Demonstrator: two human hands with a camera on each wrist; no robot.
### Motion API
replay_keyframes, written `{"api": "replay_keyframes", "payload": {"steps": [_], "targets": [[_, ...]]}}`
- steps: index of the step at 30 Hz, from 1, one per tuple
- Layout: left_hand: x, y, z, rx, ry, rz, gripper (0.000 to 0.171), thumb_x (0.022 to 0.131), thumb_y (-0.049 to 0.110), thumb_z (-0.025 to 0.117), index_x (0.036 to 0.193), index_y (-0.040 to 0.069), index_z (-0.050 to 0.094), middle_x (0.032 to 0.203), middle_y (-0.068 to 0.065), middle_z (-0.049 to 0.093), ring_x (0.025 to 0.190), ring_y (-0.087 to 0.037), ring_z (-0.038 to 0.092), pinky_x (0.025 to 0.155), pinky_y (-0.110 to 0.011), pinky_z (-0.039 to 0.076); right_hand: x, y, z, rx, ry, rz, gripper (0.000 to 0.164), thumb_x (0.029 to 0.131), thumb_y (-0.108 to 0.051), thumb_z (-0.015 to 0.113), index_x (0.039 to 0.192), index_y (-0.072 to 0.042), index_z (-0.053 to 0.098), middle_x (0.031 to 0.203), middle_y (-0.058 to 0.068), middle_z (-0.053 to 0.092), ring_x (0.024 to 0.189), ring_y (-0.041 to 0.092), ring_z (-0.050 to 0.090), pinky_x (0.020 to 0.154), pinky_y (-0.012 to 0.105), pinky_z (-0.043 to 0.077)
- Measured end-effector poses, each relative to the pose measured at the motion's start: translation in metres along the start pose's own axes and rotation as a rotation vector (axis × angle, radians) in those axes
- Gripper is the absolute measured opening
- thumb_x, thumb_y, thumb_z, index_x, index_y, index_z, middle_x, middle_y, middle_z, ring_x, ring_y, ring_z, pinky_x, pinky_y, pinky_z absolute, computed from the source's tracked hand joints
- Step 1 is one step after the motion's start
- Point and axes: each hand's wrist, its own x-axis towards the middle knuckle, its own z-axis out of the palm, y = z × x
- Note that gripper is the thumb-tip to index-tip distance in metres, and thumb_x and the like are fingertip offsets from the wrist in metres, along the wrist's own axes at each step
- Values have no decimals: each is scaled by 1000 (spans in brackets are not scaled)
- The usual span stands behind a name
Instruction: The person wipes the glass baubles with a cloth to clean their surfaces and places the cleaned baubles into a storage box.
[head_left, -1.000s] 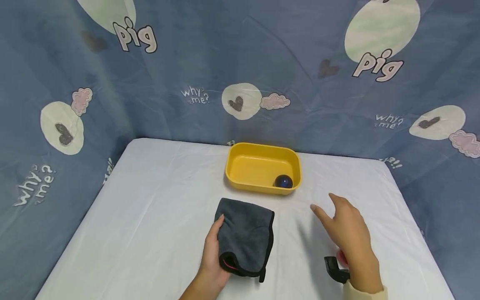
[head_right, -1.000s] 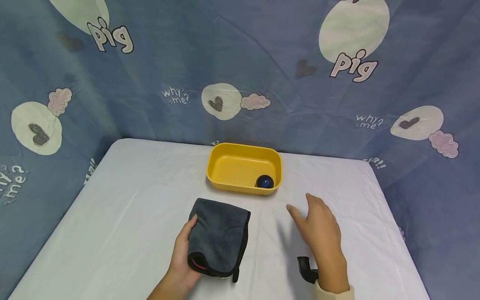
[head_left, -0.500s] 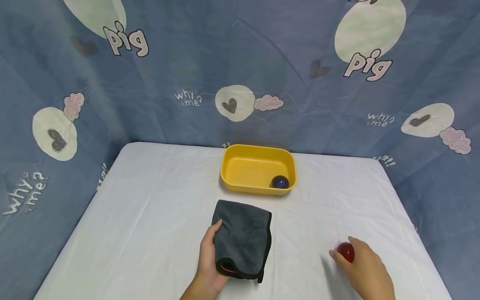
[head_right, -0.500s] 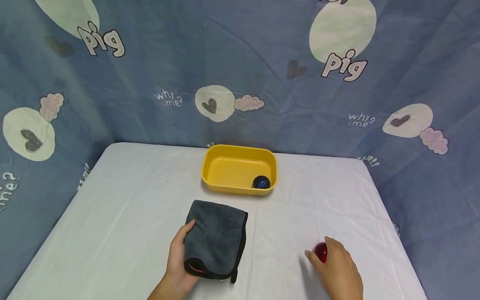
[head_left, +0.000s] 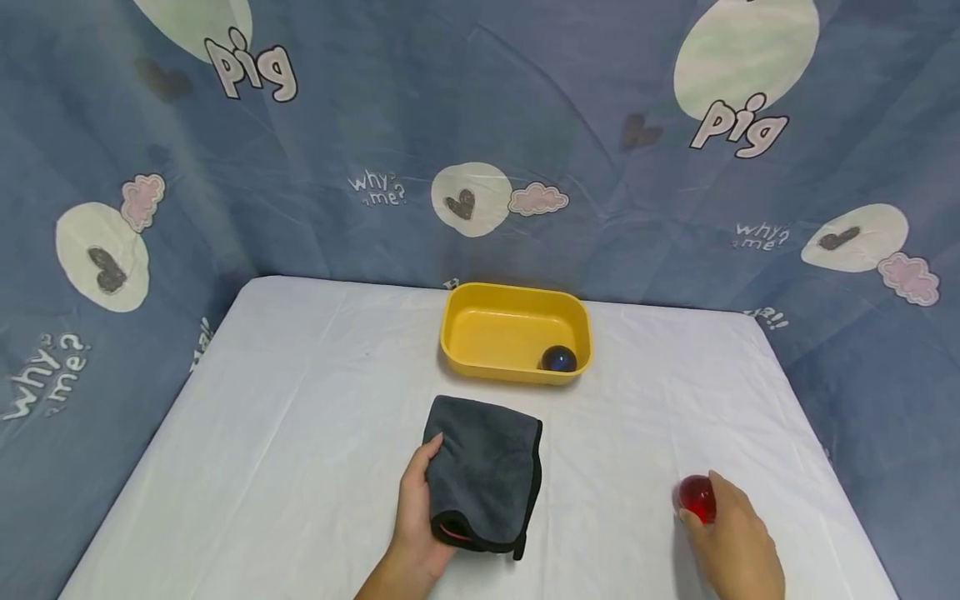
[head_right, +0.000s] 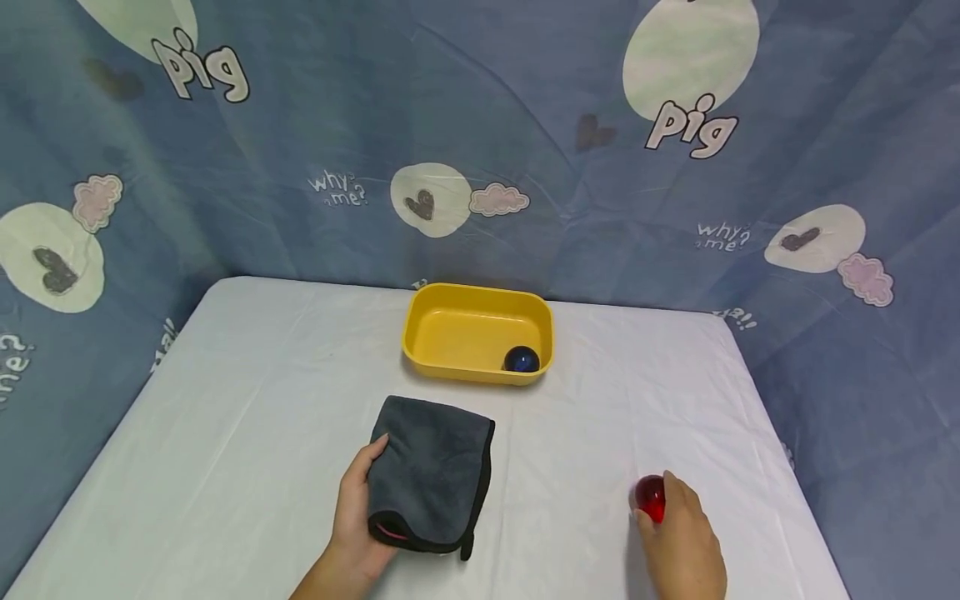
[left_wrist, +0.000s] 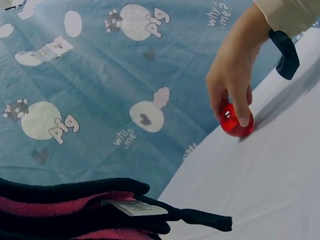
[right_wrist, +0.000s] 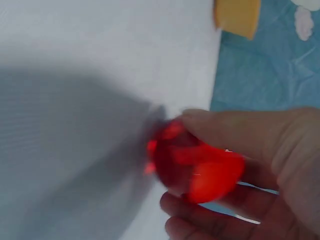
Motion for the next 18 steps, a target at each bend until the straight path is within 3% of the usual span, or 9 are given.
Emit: {"api": "replay_keyframes", "payload": {"steps": [4, 9, 14, 18], "targets": [[0, -1, 1, -4, 10, 4, 64, 108, 45, 43, 161, 15, 23, 135, 1, 54, 119, -14, 57, 102, -33, 48, 2, 3, 3, 23, 27, 28, 78, 88, -21, 85, 144, 15, 44, 141, 41, 48, 125, 59, 51, 100, 70, 42], [-1, -3, 2, 6, -15, 5, 65, 108, 43, 40, 163, 16, 19, 138, 1, 51, 121, -15, 55, 104, -33, 46, 1, -5, 1, 89, -6, 9, 81, 92, -33, 82, 142, 18, 45, 132, 42, 54, 112, 55, 58, 97, 66, 48], [-1, -4, 2, 8, -30, 15, 68, 108, 45, 38, 166, 17, 14, 144, 0, 46, 125, -16, 52, 106, -33, 43, -9, -33, -2, 255, -3, -58, 80, 94, -43, 79, 145, 11, 48, 126, 35, 63, 99, 40, 69, 89, 55, 58], [-4, -5, 3, 11, -16, 12, 65, 108, 45, 38, 163, 16, 20, 138, 0, 51, 121, -15, 55, 104, -33, 45, -20, -67, -9, 417, -55, -100, 80, 91, -48, 81, 148, -2, 49, 131, 25, 65, 106, 35, 70, 89, 45, 60]]}}
